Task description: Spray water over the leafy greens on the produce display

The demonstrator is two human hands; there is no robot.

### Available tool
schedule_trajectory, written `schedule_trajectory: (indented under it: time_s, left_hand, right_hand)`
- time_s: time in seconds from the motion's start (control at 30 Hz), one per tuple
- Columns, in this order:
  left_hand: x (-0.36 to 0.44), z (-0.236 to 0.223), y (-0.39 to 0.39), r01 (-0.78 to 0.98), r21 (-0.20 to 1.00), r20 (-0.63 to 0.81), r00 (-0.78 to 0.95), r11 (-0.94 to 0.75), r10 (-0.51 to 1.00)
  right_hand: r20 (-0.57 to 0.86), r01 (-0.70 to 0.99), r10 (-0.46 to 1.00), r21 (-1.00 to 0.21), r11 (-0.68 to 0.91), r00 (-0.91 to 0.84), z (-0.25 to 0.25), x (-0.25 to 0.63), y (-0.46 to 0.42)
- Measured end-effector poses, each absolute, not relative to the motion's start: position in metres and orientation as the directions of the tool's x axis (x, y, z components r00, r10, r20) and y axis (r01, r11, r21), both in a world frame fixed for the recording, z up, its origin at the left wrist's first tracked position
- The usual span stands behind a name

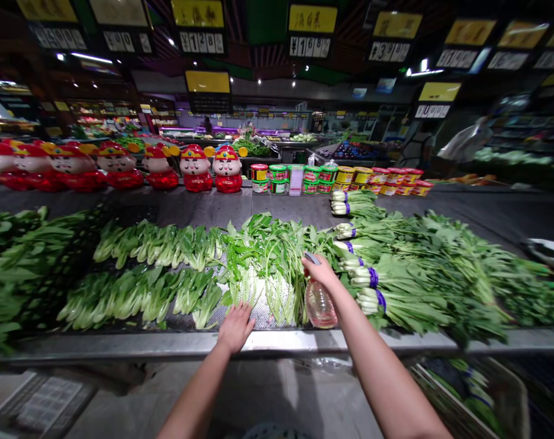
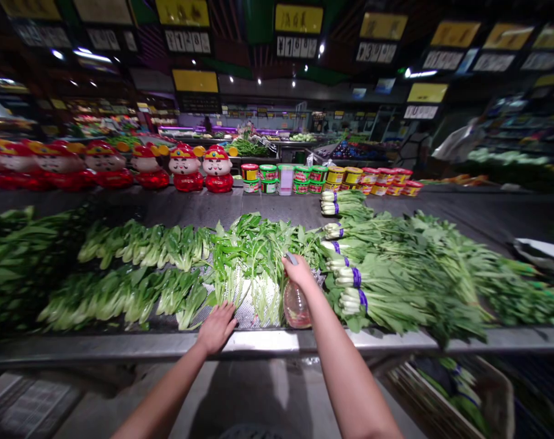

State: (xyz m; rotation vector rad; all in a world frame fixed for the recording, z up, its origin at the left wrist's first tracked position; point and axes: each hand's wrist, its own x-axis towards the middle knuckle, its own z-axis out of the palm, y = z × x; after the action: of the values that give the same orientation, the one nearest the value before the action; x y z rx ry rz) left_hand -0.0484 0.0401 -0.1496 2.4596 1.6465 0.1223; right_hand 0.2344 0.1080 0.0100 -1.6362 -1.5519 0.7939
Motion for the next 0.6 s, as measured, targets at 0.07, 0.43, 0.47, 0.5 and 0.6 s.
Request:
schedule_trajectory:
  time_s: [0.07,0.43,0.47,0.5,0.6]
  left_hand:
    - [-0.048,-0.149,0.039,0.909,0.192,-0.032,0.383,-0.37,0.923]
    - [-0.049,-0.151,0.043,0.91,0.181,-0.052,0.387,-0.373,0.921]
    - [-0.049,-0.152,0.043,0.91,0.18,-0.048,0.388,-0.375,0.92]
    - [-0.049,-0.153,0.043,0.909,0.181,-0.043,0.389,-0.376,0.92]
    - [-0.049,-0.153,0.043,0.908,0.185,-0.033,0.387,-0.375,0.921]
  right_hand:
    - [0.049,0.548,0.993,-0.836,-0.016,0.104,0.004,0.236,0.106]
    - [0.095,0.513,0.986,-0.858,0.012,0.137,0.005,0.27,0.089]
    - [0.109,0.52,0.984,-0.854,0.019,0.144,0.006,0.272,0.089]
    - [0.116,0.528,0.981,-0.849,0.018,0.153,0.006,0.274,0.089]
    - [0.102,0.541,0.978,-0.841,-0.013,0.182,0.003,0.276,0.087]
